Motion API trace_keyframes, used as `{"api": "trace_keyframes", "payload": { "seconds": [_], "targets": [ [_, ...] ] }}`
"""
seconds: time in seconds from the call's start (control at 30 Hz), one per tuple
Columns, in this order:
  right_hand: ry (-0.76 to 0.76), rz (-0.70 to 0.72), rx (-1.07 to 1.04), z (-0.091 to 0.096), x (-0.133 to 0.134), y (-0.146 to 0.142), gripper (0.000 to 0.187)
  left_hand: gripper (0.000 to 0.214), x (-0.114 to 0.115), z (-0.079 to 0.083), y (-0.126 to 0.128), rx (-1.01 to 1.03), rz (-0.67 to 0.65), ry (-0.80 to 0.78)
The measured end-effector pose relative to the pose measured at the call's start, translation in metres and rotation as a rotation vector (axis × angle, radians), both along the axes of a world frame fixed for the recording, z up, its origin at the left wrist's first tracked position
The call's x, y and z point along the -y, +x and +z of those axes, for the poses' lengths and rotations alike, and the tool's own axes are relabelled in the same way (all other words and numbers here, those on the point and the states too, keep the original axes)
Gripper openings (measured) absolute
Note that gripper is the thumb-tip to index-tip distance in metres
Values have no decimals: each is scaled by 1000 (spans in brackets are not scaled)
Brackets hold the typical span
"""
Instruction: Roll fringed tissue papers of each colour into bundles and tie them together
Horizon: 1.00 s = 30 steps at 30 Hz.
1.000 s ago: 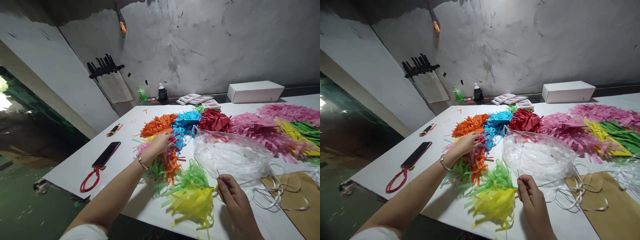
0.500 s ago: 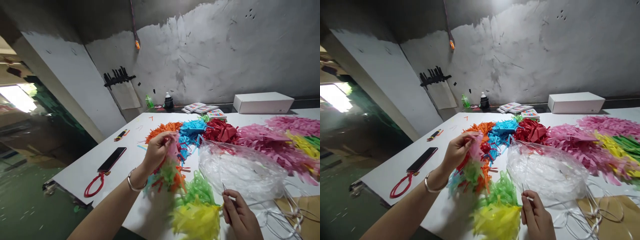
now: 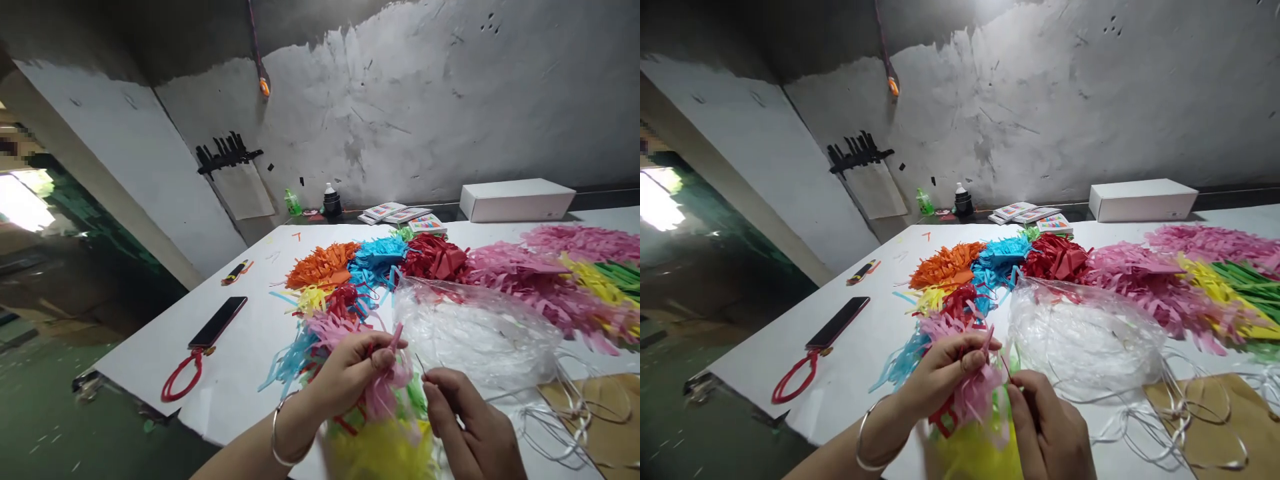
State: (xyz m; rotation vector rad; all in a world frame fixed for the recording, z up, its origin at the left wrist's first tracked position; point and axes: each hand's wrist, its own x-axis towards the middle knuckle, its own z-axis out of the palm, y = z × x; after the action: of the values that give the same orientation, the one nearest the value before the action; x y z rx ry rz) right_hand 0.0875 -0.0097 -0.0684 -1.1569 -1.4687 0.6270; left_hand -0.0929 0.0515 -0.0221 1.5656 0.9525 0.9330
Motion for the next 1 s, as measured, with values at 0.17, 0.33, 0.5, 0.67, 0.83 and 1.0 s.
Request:
{"api": "trace_keyframes", "payload": {
  "seconds": [0.17,0.33,0.5,0.67,0.83,1.0],
  "targets": [
    [37,56,51,1,-8,-3,22,46,9,-18,5,45,-1,-151],
    [32,65,63,-1,-6,-3,21,44,10,-29,5,83,-13,-196],
    [27,70,119,-2,-7,0,22,40,11,-33,6,-1,-11,-109],
    [4,53,186,-12,-6,6,25,30,15,-34,6,-267,-40,187],
    [-324,131,-129,-11,-5,7,32,21,19,-36,8,-398,-125,340],
    [-567,331,-457,-10,-7,4,55,23,22,-38,9,-465,-122,471]
  ]
}}
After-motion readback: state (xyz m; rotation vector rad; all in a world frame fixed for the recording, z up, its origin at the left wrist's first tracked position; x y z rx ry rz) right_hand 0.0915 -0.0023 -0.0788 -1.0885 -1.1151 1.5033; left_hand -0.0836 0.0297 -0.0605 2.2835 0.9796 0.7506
